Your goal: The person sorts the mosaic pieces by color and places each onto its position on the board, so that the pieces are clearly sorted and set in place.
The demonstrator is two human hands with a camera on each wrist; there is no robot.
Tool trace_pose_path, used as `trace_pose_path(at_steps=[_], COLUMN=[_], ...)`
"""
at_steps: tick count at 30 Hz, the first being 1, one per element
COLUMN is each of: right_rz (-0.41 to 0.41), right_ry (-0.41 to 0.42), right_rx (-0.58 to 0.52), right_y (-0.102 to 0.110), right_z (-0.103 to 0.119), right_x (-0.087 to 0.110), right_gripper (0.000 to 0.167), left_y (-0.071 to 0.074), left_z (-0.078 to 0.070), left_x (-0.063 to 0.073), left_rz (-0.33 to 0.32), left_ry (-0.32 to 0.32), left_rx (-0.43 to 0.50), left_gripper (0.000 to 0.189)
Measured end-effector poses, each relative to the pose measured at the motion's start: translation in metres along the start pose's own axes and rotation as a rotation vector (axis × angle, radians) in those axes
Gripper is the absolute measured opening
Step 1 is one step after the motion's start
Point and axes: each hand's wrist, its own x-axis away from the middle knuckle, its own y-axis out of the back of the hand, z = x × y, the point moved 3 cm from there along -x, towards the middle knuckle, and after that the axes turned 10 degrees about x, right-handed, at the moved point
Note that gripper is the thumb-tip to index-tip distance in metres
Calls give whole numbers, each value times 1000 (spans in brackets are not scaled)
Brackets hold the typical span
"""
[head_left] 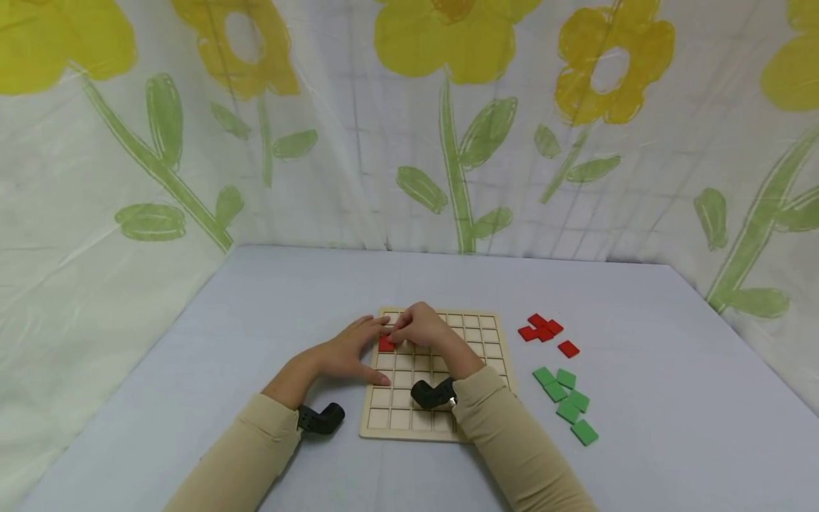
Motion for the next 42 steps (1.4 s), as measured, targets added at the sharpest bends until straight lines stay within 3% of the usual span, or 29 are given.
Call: trace_pose_path(at_steps=[17, 23, 34, 42], right_rz=[-5, 6, 2, -42], right_ry=[-2, -1, 22, 10], right_rx=[-26, -69, -22, 15], right_y=[4, 25, 72, 101], right_z=[1, -8, -46, -68], right_x=[2, 10, 39, 61], right_gripper=[7, 10, 15, 20], left_y=[0, -1, -1, -1], left_z=[1, 1, 0, 0], left_x=[0, 0, -2, -1], left_rz=[4, -10, -32, -45], left_ry=[20, 19, -7, 22], left_rx=[12, -14, -23, -27], left_gripper=[87, 88, 88, 90])
